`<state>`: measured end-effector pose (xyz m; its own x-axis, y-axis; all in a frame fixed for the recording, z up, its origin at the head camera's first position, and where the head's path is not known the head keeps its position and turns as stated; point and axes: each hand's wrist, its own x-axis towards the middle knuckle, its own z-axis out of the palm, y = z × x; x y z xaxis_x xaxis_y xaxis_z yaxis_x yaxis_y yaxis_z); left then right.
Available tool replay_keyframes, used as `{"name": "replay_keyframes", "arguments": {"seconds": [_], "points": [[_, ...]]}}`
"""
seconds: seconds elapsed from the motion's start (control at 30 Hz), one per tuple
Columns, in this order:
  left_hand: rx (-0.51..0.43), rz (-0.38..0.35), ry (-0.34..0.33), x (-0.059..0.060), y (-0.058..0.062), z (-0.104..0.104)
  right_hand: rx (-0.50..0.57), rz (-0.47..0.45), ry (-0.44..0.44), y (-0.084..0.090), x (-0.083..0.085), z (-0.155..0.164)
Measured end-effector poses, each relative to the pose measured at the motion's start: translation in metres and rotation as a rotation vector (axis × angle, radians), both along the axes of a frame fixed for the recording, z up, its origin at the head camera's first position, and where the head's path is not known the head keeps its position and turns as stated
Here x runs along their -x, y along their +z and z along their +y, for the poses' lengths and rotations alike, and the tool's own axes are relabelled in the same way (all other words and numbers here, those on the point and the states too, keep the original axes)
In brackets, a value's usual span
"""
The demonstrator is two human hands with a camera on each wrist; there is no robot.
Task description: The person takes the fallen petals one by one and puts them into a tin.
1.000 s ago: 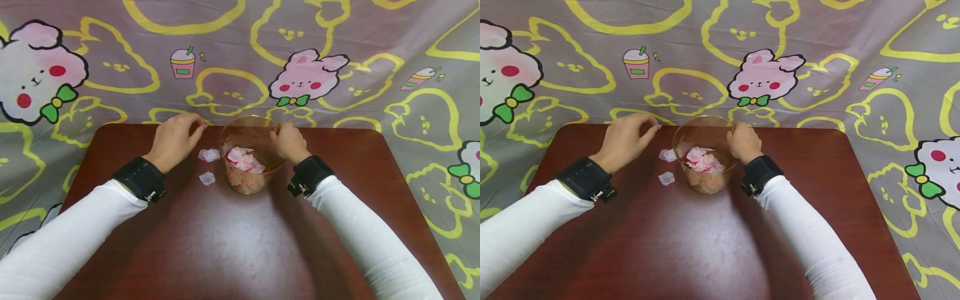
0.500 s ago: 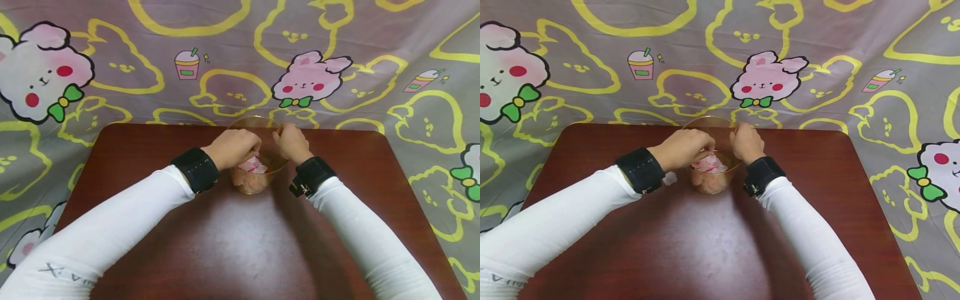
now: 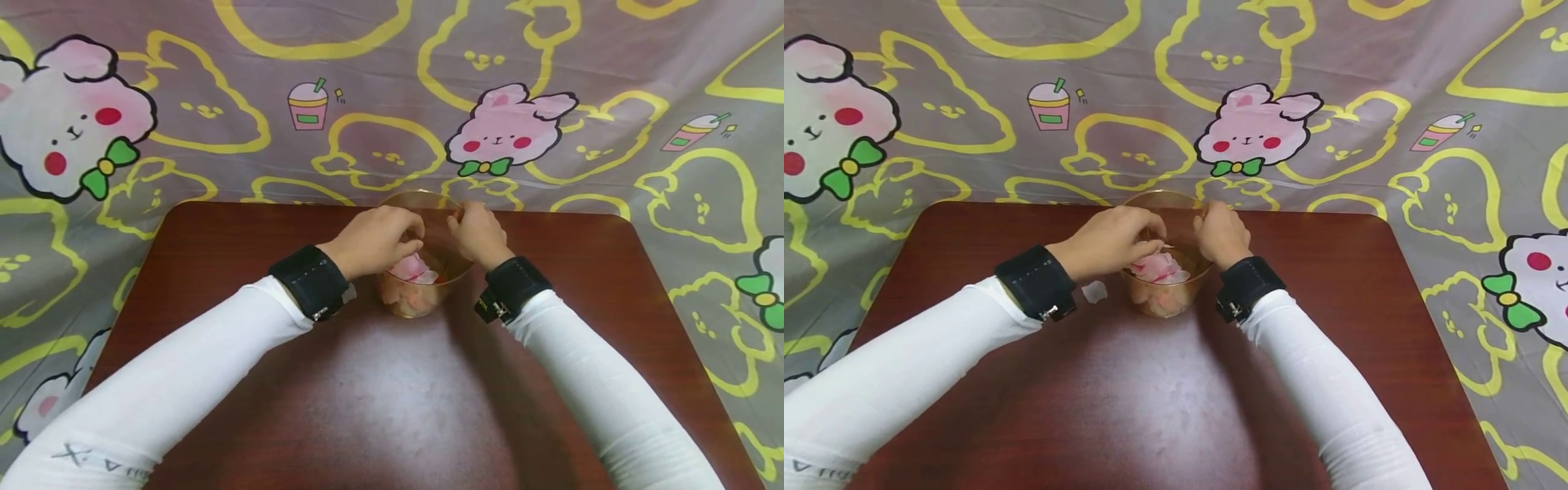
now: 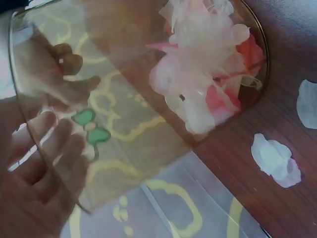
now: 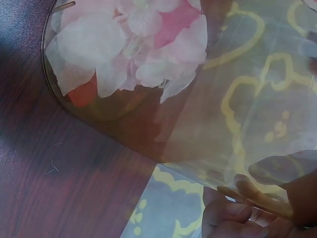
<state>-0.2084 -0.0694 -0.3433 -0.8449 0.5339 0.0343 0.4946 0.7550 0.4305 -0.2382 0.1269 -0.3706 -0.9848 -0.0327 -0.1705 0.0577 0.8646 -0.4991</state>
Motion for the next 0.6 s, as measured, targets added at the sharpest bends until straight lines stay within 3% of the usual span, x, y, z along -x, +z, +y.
{"name": "replay_keyframes", "arguments": {"seconds": [0.17,0.27,0.33,0.43,0.6], "points": [[-0.206,0.141,0.172,0.003,0.002,-0.023,-0.013,-0.011,-0.009,0.000,0.001,0.001],[-0.316,0.196,0.327,0.011,-0.005,-0.042,-0.009,-0.010,-0.009,0.000,0.001,0.001],[-0.344,0.190,0.418,0.016,-0.015,-0.056,-0.007,-0.005,-0.007,0.000,0.001,0.000],[-0.279,0.110,0.486,0.020,-0.037,-0.074,-0.008,0.003,-0.007,0.000,0.002,0.000],[-0.058,-0.035,0.455,0.018,-0.080,-0.094,-0.020,-0.002,-0.010,0.000,0.002,0.000]]}}
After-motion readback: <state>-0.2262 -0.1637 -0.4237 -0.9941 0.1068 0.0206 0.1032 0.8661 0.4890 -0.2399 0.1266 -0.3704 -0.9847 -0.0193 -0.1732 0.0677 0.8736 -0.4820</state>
